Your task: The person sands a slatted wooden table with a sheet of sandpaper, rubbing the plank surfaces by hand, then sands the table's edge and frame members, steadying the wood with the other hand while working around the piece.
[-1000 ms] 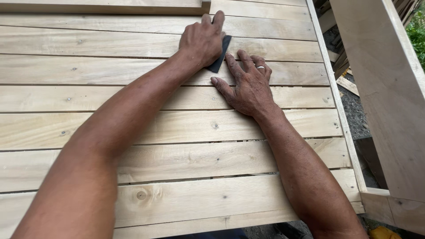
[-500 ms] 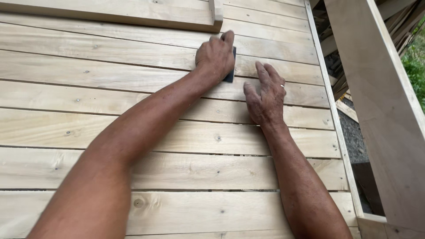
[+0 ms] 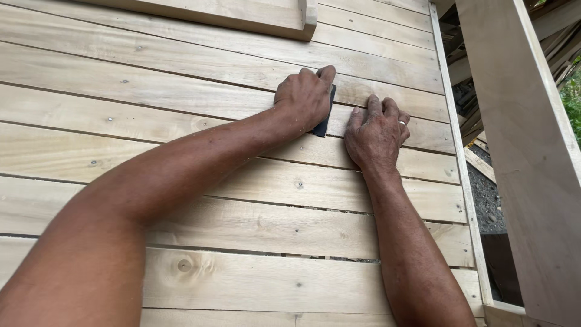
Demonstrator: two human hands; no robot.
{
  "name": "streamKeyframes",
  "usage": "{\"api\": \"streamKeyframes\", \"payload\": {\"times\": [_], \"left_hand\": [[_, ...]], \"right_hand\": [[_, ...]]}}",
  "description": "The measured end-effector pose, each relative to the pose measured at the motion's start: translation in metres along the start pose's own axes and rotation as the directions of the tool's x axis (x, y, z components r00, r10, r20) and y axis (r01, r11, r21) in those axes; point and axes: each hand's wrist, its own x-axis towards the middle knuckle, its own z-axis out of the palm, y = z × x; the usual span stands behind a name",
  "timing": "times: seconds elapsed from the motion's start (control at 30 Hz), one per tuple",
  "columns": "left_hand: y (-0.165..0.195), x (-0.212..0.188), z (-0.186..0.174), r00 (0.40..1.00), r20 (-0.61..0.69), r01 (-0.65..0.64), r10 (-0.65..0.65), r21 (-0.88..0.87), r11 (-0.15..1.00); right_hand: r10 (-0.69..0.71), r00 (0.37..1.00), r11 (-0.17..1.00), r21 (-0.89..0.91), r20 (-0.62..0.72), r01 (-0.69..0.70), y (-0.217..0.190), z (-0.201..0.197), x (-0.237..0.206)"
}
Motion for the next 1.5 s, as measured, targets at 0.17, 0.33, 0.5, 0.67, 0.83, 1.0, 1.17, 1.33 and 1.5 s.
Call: {"api": "streamKeyframes", "payload": {"times": [0.17,0.33,0.5,0.67,0.83,1.0,1.17,1.33,1.5], "left_hand": [[0.015,0.007,-0.002,0.998,-0.018,0.064,-0.065,-0.042,0.997],[0.034,-0.002,-0.006,0.999,0.028,-0.037,0.041,-0.114,0.993],[0.049,0.001,0.001,0.999,0.004,-0.036,0.037,-0.140,0.990],[0.068,0.029,0.008,0.994,-0.111,-0.019,0.009,-0.090,0.996],[0.075,0.036,0.008,0.998,-0.008,-0.058,0.058,-0.153,0.986],[0.081,0.039,0.004,0.998,-0.053,-0.026,0.018,-0.152,0.988],[0.086,0.036,0.010,0.995,0.006,-0.098,0.101,-0.178,0.979],[0.090,0.042,0.011,0.983,-0.180,-0.052,0.034,-0.096,0.994],[0.081,0.030,0.008,0.996,-0.007,-0.087,0.087,-0.152,0.985]], "right_hand": [[-0.019,1.000,1.000,0.011,-0.020,0.020,0.002,0.000,-0.002],[0.029,0.999,0.999,0.046,-0.028,-0.028,0.019,-0.007,0.004],[0.151,0.988,0.989,0.011,-0.033,-0.151,0.032,-0.010,0.011],[0.126,0.991,0.992,0.015,-0.037,-0.125,0.032,-0.009,0.012],[0.117,0.992,0.993,0.013,-0.043,-0.117,0.031,-0.011,0.010],[0.080,0.994,0.996,0.037,-0.072,-0.077,0.032,-0.010,0.010],[0.115,0.993,0.993,-0.002,-0.040,-0.116,0.033,-0.009,0.009],[0.105,0.994,0.994,0.029,-0.043,-0.104,0.034,-0.009,0.008],[0.126,0.989,0.992,0.042,-0.072,-0.123,0.036,-0.007,0.010]]}}
